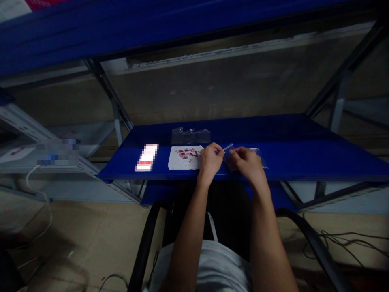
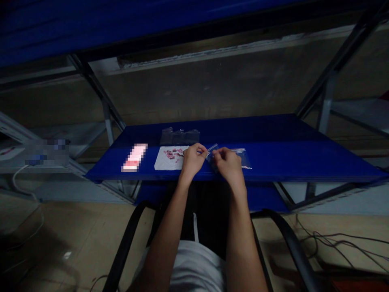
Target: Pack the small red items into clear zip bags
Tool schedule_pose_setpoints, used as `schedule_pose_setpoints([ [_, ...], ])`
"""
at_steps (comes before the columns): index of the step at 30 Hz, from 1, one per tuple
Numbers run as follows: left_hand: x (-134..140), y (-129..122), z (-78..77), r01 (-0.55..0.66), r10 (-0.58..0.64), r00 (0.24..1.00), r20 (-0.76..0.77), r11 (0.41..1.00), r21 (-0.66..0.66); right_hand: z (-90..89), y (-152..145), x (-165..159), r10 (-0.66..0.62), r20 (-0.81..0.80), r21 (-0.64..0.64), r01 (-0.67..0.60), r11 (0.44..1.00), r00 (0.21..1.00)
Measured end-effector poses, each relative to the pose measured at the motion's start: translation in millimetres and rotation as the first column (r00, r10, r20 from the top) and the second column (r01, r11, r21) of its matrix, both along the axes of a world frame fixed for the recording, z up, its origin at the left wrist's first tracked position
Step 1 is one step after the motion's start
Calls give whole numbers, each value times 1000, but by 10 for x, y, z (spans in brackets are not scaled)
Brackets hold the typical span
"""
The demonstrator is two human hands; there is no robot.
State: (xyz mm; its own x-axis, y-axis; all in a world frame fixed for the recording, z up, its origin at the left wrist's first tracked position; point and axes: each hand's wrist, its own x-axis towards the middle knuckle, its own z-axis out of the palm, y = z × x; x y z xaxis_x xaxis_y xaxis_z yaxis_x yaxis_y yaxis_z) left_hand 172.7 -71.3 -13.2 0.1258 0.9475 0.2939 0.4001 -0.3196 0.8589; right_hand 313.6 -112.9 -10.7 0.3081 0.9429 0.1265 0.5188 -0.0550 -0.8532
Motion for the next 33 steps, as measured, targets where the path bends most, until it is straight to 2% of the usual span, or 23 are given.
schedule_pose_setpoints([
  [5,-88,-223,58,103,-89,959,268,994,-39,19,-14,-78,121,-91,99,-112,989,989],
  [11,-178,-313,108,178,-111,894,435,977,-116,124,-72,-134,247,-103,158,-230,960,963],
  [19,-268,-311,-7,209,-156,909,387,973,-98,218,-119,-163,250,-1,153,-246,957,968],
  [23,-271,-310,-32,239,-199,910,363,969,-68,247,-135,-167,254,-35,147,-246,958,967],
  [28,-269,-301,-49,231,-195,908,370,971,-55,250,-133,-188,241,-140,181,-214,960,961],
  [33,-275,-314,-44,230,-205,912,355,973,-29,243,-145,-178,273,-110,196,-249,949,956],
])
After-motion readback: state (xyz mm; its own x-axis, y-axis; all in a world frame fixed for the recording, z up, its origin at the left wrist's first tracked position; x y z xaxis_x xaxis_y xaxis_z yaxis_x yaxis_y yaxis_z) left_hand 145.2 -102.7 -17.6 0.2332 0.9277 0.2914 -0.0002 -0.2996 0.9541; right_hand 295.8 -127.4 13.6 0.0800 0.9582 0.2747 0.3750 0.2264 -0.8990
